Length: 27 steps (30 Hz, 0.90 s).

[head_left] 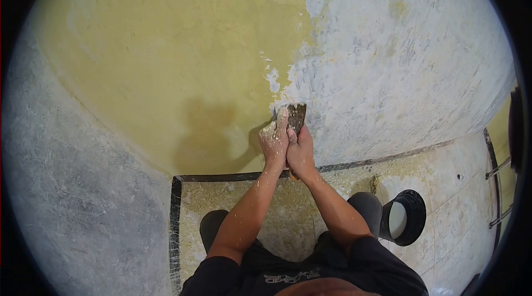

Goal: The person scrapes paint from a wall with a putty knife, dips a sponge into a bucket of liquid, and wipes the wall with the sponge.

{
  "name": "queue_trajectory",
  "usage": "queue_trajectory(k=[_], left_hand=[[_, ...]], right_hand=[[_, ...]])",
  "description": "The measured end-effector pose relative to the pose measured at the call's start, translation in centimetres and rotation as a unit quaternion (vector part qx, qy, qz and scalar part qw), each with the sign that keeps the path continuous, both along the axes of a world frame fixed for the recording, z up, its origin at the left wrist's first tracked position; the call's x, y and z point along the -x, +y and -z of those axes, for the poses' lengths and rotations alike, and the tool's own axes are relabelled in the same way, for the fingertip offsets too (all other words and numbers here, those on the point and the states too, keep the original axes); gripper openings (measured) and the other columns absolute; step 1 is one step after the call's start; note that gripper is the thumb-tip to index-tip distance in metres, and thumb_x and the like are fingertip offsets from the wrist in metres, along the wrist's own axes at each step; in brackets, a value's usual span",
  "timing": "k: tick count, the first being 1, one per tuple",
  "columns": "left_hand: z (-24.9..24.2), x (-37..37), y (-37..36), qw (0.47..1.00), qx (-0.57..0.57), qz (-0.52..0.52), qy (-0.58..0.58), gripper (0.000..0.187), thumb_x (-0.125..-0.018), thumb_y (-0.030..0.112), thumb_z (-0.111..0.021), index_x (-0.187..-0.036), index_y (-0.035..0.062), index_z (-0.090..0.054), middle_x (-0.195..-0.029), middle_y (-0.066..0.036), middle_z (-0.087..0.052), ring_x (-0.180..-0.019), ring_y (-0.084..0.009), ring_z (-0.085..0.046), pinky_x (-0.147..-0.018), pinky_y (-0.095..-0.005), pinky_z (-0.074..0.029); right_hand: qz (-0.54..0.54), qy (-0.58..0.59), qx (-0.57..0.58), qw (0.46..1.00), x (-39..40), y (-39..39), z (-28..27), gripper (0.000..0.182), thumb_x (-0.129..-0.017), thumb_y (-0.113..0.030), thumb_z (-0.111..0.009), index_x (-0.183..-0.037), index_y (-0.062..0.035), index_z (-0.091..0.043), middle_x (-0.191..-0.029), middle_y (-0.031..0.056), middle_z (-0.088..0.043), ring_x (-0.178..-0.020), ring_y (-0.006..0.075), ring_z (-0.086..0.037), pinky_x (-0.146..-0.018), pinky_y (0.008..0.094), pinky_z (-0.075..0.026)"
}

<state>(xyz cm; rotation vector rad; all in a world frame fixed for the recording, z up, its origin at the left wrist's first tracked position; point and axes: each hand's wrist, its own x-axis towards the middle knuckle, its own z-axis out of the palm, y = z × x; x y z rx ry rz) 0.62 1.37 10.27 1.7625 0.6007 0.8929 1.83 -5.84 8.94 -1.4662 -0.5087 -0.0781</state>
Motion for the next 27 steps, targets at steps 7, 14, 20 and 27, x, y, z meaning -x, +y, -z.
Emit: queue_trajectory(k=[7, 14, 20, 27], left_hand=[[-2.1, 0.3, 0.2, 0.997, 0.066, 0.033, -0.031, 0.046, -0.092, 0.036, -0.061, -0.069, -0.0038, -0.062, -0.059, -0.009, -0.06, -0.053, -0.0165, -0.053, -0.053, -0.0345, -0.042], [-2.6, 0.0, 0.4, 0.994, 0.092, 0.058, -0.02, 0.047, -0.091, 0.04, -0.061, -0.077, -0.0053, -0.064, -0.067, -0.016, -0.065, -0.059, -0.021, -0.056, -0.059, -0.038, -0.045], [-1.6, 0.0, 0.2, 0.999, -0.001, 0.032, 0.037, 0.052, -0.091, 0.043, -0.06, -0.075, -0.0059, -0.064, -0.062, -0.016, -0.063, -0.055, -0.0215, -0.054, -0.057, -0.0384, -0.043], [-0.6, -0.3, 0.5, 0.999, -0.029, 0.01, 0.013, 0.053, -0.091, 0.043, -0.059, -0.072, -0.006, -0.063, -0.06, -0.016, -0.061, -0.053, -0.0227, -0.053, -0.057, -0.0386, -0.043]], right_hand=[[0.017, -0.011, 0.061, 0.998, 0.0, 0.2, -2.6, 0.025, -0.095, -0.008, -0.047, -0.116, 0.0038, -0.051, -0.1, 0.0173, -0.064, -0.091, 0.0216, -0.057, -0.085, 0.0357, -0.044], [-0.001, 0.042, 0.032, 0.999, 0.1, -0.1, -3.0, 0.028, -0.094, -0.008, -0.047, -0.119, 0.0023, -0.051, -0.102, 0.0262, -0.063, -0.095, 0.0393, -0.06, -0.085, 0.0411, -0.044], [-0.023, 0.093, 0.026, 0.995, -0.1, -0.6, -1.7, 0.028, -0.094, -0.007, -0.046, -0.12, 0.0024, -0.05, -0.105, 0.0261, -0.062, -0.097, 0.0409, -0.059, -0.086, 0.0416, -0.044], [0.007, 0.042, 0.032, 0.999, -0.1, -0.2, -1.0, 0.027, -0.092, -0.006, -0.047, -0.118, 0.0023, -0.051, -0.104, 0.0268, -0.062, -0.098, 0.043, -0.059, -0.086, 0.0436, -0.044]])
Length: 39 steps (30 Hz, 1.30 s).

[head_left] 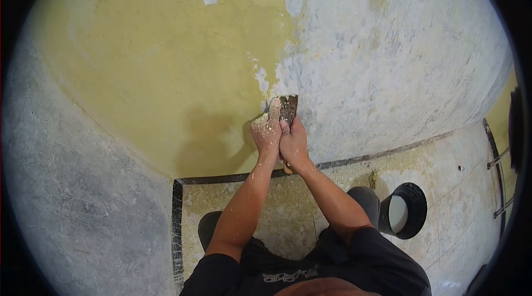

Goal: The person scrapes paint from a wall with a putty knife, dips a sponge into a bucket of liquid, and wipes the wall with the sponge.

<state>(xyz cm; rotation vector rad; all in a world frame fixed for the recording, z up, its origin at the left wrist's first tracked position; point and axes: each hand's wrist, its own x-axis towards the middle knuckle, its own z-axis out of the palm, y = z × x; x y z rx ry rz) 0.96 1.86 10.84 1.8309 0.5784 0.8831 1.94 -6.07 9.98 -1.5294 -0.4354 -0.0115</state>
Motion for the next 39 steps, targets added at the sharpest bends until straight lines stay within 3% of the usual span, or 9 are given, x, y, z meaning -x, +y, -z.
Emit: queue_trajectory(k=[2, 4, 9, 11, 21, 31, 35, 38, 39], left_hand=[[-0.7, -0.3, 0.0, 0.998, -0.064, -0.005, 0.014, 0.052, -0.092, 0.042, -0.059, -0.072, -0.0057, -0.063, -0.06, -0.017, -0.061, -0.052, -0.0231, -0.052, -0.056, -0.0385, -0.042], [-1.1, -0.1, -0.7, 0.999, 0.005, -0.011, -0.039, 0.048, -0.094, 0.039, -0.056, -0.074, -0.0045, -0.064, -0.059, -0.019, -0.057, -0.051, -0.0257, -0.05, -0.055, -0.0387, -0.042], [-5.0, 0.5, -0.9, 0.998, 0.01, 0.005, -0.057, 0.05, -0.092, 0.04, -0.059, -0.071, -0.0053, -0.062, -0.057, -0.017, -0.058, -0.051, -0.0285, -0.049, -0.056, -0.0404, -0.042], [-3.7, 0.1, -1.1, 0.998, 0.024, -0.019, -0.056, 0.052, -0.092, 0.042, -0.058, -0.072, -0.0055, -0.062, -0.059, -0.019, -0.059, -0.052, -0.0304, -0.051, -0.056, -0.0409, -0.042], [-3.9, -0.2, -0.2, 0.998, 0.045, 0.001, -0.048, 0.055, -0.091, 0.044, -0.06, -0.066, -0.0051, -0.063, -0.051, -0.012, -0.056, -0.048, -0.019, -0.049, -0.052, -0.039, -0.041], [-2.9, -0.1, 0.4, 0.993, 0.094, 0.019, -0.062, 0.05, -0.09, 0.038, -0.063, -0.068, -0.0068, -0.063, -0.057, -0.013, -0.06, -0.051, -0.0163, -0.05, -0.054, -0.0372, -0.042], [1.6, -0.2, -0.1, 0.992, -0.093, -0.009, -0.082, 0.048, -0.09, 0.037, -0.064, -0.071, -0.007, -0.063, -0.056, -0.01, -0.06, -0.051, -0.0158, -0.05, -0.054, -0.0371, -0.042], [-1.9, 0.1, -0.5, 0.994, 0.099, 0.02, -0.053, 0.05, -0.091, 0.038, -0.063, -0.067, -0.0064, -0.06, -0.056, -0.005, -0.056, -0.052, -0.0129, -0.047, -0.051, -0.0339, -0.04], [-2.7, -0.3, -0.4, 0.993, 0.099, 0.021, -0.056, 0.05, -0.091, 0.038, -0.063, -0.067, -0.0064, -0.06, -0.056, -0.005, -0.056, -0.052, -0.0129, -0.047, -0.051, -0.0339, -0.04]], right_hand=[[0.006, -0.02, 0.006, 1.0, -0.6, 0.3, 0.1, 0.026, -0.092, -0.006, -0.047, -0.116, 0.0022, -0.051, -0.103, 0.0266, -0.062, -0.097, 0.0435, -0.059, -0.085, 0.0442, -0.044], [0.005, -0.039, -0.001, 0.999, -0.3, 0.2, -0.2, 0.025, -0.096, -0.007, -0.044, -0.118, 0.0027, -0.05, -0.097, 0.0158, -0.063, -0.088, 0.0224, -0.058, -0.083, 0.0376, -0.045], [-0.051, -0.019, -0.016, 0.998, -0.9, 0.3, -3.3, 0.027, -0.096, -0.008, -0.044, -0.119, 0.0035, -0.05, -0.104, 0.019, -0.062, -0.097, 0.0259, -0.059, -0.088, 0.0373, -0.045], [0.011, -0.08, -0.027, 0.996, -0.4, 0.3, -1.8, 0.028, -0.093, -0.009, -0.048, -0.119, 0.001, -0.05, -0.106, 0.0269, -0.062, -0.1, 0.0456, -0.057, -0.086, 0.0437, -0.045], [-0.03, -0.028, -0.005, 0.999, -0.7, 0.1, -3.1, 0.029, -0.093, -0.01, -0.049, -0.119, 0.003, -0.048, -0.101, 0.0313, -0.06, -0.098, 0.0514, -0.054, -0.083, 0.0456, -0.046], [-0.032, 0.002, -0.019, 0.999, -0.6, 0.6, -2.3, 0.028, -0.093, -0.01, -0.048, -0.118, 0.0021, -0.05, -0.104, 0.0284, -0.062, -0.099, 0.0454, -0.058, -0.086, 0.0443, -0.045], [-0.008, -0.023, -0.028, 0.999, 0.2, -0.3, 1.0, 0.029, -0.094, -0.011, -0.048, -0.119, 0.002, -0.05, -0.105, 0.0275, -0.062, -0.099, 0.0433, -0.059, -0.086, 0.0435, -0.044], [-0.029, 0.021, 0.004, 0.999, -0.6, -0.1, -0.3, 0.029, -0.095, -0.012, -0.047, -0.12, 0.0018, -0.05, -0.106, 0.0269, -0.061, -0.098, 0.0418, -0.059, -0.087, 0.0424, -0.044], [-0.039, -0.005, -0.018, 0.999, -1.1, 0.4, -1.2, 0.027, -0.097, -0.014, -0.045, -0.12, -0.0001, -0.048, -0.088, 0.0155, -0.058, -0.069, 0.0255, -0.051, -0.061, 0.0346, -0.04]])
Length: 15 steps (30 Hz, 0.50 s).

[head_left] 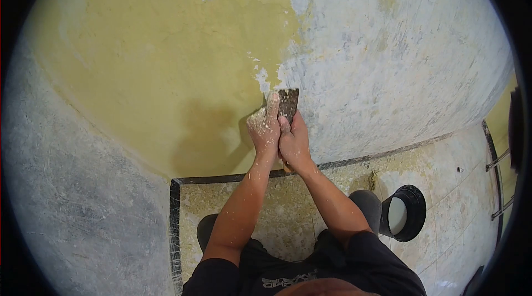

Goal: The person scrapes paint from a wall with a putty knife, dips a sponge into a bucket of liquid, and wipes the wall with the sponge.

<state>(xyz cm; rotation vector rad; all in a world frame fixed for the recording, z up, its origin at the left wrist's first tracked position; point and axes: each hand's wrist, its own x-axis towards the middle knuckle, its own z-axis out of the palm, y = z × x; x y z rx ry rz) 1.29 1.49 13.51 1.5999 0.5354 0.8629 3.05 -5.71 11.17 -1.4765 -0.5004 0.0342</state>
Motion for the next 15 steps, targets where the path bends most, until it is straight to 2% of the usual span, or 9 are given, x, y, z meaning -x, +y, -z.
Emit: queue_trajectory(k=[1, 4, 5, 6, 8, 10, 12, 14, 15], left_hand=[[-0.4, 0.2, 0.0, 1.0, -0.001, 0.004, -0.014, 0.05, -0.091, 0.038, -0.063, -0.066, -0.0057, -0.059, -0.055, -0.004, -0.055, -0.052, -0.0122, -0.046, -0.051, -0.0331, -0.039], [-1.5, 0.6, -0.3, 1.0, 0.0, 0.008, -0.021, 0.049, -0.091, 0.037, -0.064, -0.066, -0.0041, -0.06, -0.056, -0.004, -0.055, -0.053, -0.0117, -0.047, -0.051, -0.0321, -0.039], [-0.5, 0.7, -0.6, 1.0, -0.005, 0.002, -0.013, 0.048, -0.091, 0.037, -0.064, -0.067, -0.0042, -0.061, -0.057, -0.005, -0.056, -0.054, -0.0119, -0.047, -0.051, -0.0319, -0.04], [0.3, 0.4, -0.6, 1.0, -0.01, -0.006, -0.006, 0.047, -0.091, 0.038, -0.063, -0.068, -0.0043, -0.062, -0.058, -0.005, -0.057, -0.054, -0.0121, -0.048, -0.051, -0.0316, -0.04], [1.3, -0.4, 0.1, 1.0, 0.003, 0.004, -0.021, 0.046, -0.09, 0.038, -0.064, -0.072, -0.0045, -0.064, -0.062, -0.006, -0.061, -0.055, -0.0131, -0.049, -0.052, -0.0324, -0.041], [0.7, -0.8, 0.1, 0.999, -0.045, -0.013, -0.028, 0.054, -0.093, 0.04, -0.058, -0.065, -0.0064, -0.059, -0.056, -0.02, -0.056, -0.05, -0.0334, -0.051, -0.054, -0.0415, -0.041], [-0.5, -0.6, 0.1, 0.997, -0.068, -0.034, -0.014, 0.054, -0.092, 0.04, -0.058, -0.064, -0.0066, -0.059, -0.055, -0.019, -0.056, -0.049, -0.032, -0.05, -0.054, -0.0413, -0.04], [-3.1, -0.4, 0.0, 0.994, -0.096, -0.049, -0.003, 0.055, -0.092, 0.04, -0.058, -0.064, -0.0068, -0.058, -0.054, -0.019, -0.055, -0.048, -0.0306, -0.049, -0.053, -0.041, -0.04], [-4.8, -0.3, 0.0, 0.997, -0.066, -0.044, -0.015, 0.054, -0.091, 0.04, -0.061, -0.066, -0.0074, -0.06, -0.054, -0.014, -0.056, -0.05, -0.0225, -0.048, -0.053, -0.0389, -0.04]], right_hand=[[-0.01, -0.018, -0.021, 1.0, 0.4, 0.1, -0.3, 0.024, -0.1, -0.015, -0.043, -0.12, -0.002, -0.047, -0.07, 0.0041, -0.054, -0.041, 0.0092, -0.044, -0.036, 0.0267, -0.036], [-0.01, -0.002, -0.013, 1.0, 1.6, -0.7, -1.2, 0.024, -0.1, -0.015, -0.042, -0.119, -0.0018, -0.045, -0.069, 0.0038, -0.054, -0.042, 0.0087, -0.044, -0.036, 0.0259, -0.036], [-0.066, 0.149, 0.0, 0.987, 2.5, -2.2, -2.8, 0.025, -0.097, -0.012, -0.045, -0.118, 0.0012, -0.049, -0.085, 0.0145, -0.062, -0.063, 0.0221, -0.059, -0.058, 0.0334, -0.048], [-0.066, 0.146, -0.001, 0.987, 2.5, -2.4, -3.3, 0.025, -0.097, -0.012, -0.045, -0.118, 0.0012, -0.049, -0.085, 0.0145, -0.062, -0.063, 0.0221, -0.059, -0.058, 0.0334, -0.048], [-0.081, 0.162, -0.005, 0.983, 2.3, -2.2, -3.8, 0.025, -0.098, -0.012, -0.044, -0.119, 0.0004, -0.047, -0.079, 0.0082, -0.059, -0.048, 0.0152, -0.051, -0.044, 0.028, -0.041], [-0.058, 0.131, -0.008, 0.99, 1.6, -1.5, -3.2, 0.025, -0.097, -0.011, -0.045, -0.119, 0.0011, -0.048, -0.082, 0.0112, -0.06, -0.056, 0.0185, -0.055, -0.051, 0.0301, -0.044], [-0.036, 0.103, -0.008, 0.994, 1.0, -0.9, -2.7, 0.025, -0.096, -0.01, -0.045, -0.118, 0.0017, -0.049, -0.086, 0.0142, -0.062, -0.063, 0.0219, -0.059, -0.058, 0.0322, -0.048], [-0.003, -0.029, -0.003, 1.0, -0.4, -0.2, -3.4, 0.025, -0.094, -0.007, -0.047, -0.117, 0.0028, -0.05, -0.096, 0.0196, -0.063, -0.083, 0.0283, -0.061, -0.078, 0.0362, -0.047], [-0.002, -0.031, -0.002, 1.0, -0.6, 0.0, -4.0, 0.025, -0.094, -0.007, -0.047, -0.117, 0.0028, -0.05, -0.096, 0.0196, -0.063, -0.083, 0.0283, -0.061, -0.078, 0.0362, -0.047]])
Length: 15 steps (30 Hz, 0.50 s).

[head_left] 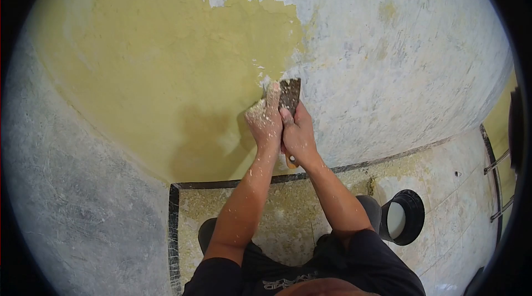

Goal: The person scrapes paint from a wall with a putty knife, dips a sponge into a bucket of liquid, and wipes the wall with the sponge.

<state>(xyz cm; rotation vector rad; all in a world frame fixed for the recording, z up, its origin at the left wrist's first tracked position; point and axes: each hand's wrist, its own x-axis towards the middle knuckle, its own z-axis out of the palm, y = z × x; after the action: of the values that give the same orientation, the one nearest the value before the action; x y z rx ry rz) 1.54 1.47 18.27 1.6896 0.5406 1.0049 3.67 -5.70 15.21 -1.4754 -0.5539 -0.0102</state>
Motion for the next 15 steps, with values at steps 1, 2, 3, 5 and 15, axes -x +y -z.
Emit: queue_trajectory(k=[1, 2, 3, 5, 15], left_hand=[[-0.9, 0.1, 0.1, 0.999, 0.03, 0.006, -0.014, 0.052, -0.09, 0.039, -0.063, -0.067, -0.008, -0.061, -0.054, -0.009, -0.056, -0.053, -0.0144, -0.047, -0.053, -0.0368, -0.04], [-0.9, -0.2, 0.4, 0.999, 0.038, 0.022, -0.023, 0.051, -0.091, 0.039, -0.063, -0.07, -0.0081, -0.061, -0.056, -0.009, -0.057, -0.053, -0.0152, -0.047, -0.053, -0.0367, -0.041], [-0.6, -0.4, 0.4, 0.999, 0.037, 0.022, -0.025, 0.051, -0.091, 0.039, -0.063, -0.07, -0.0081, -0.061, -0.056, -0.009, -0.057, -0.053, -0.0152, -0.047, -0.053, -0.0367, -0.041], [0.4, -0.1, 0.3, 0.995, 0.087, 0.039, -0.019, 0.048, -0.092, 0.037, -0.061, -0.072, -0.0069, -0.062, -0.058, -0.008, -0.058, -0.055, -0.0154, -0.047, -0.055, -0.0361, -0.041], [6.5, 1.5, 2.1, 0.996, -0.083, 0.01, -0.02, 0.044, -0.095, 0.035, -0.055, -0.078, -0.0058, -0.06, -0.064, -0.019, -0.06, -0.053, -0.0266, -0.052, -0.055, -0.0412, -0.041]], right_hand=[[-0.02, -0.002, -0.014, 1.0, -0.1, 0.2, -0.8, 0.023, -0.097, -0.01, -0.045, -0.117, 0.0005, -0.048, -0.082, 0.0122, -0.059, -0.061, 0.0193, -0.053, -0.056, 0.0314, -0.042], [-0.039, -0.005, -0.031, 0.999, -0.2, 0.3, -1.4, 0.021, -0.099, -0.012, -0.043, -0.117, -0.0019, -0.047, -0.068, 0.0049, -0.055, -0.038, 0.0104, -0.045, -0.034, 0.0266, -0.036], [-0.039, -0.007, -0.032, 0.999, -0.1, 0.3, -1.4, 0.021, -0.099, -0.012, -0.043, -0.117, -0.0019, -0.047, -0.068, 0.0049, -0.055, -0.038, 0.0104, -0.045, -0.034, 0.0266, -0.036], [-0.029, 0.006, -0.039, 0.999, 0.5, 0.1, -0.5, 0.02, -0.099, -0.012, -0.043, -0.116, -0.0021, -0.047, -0.067, 0.0042, -0.054, -0.036, 0.0091, -0.042, -0.033, 0.0264, -0.034], [0.036, -0.064, 0.039, 0.997, 1.5, 1.7, 3.1, 0.026, -0.094, -0.01, -0.047, -0.116, 0.0033, -0.049, -0.099, 0.028, -0.063, -0.094, 0.0447, -0.06, -0.081, 0.0434, -0.046]])
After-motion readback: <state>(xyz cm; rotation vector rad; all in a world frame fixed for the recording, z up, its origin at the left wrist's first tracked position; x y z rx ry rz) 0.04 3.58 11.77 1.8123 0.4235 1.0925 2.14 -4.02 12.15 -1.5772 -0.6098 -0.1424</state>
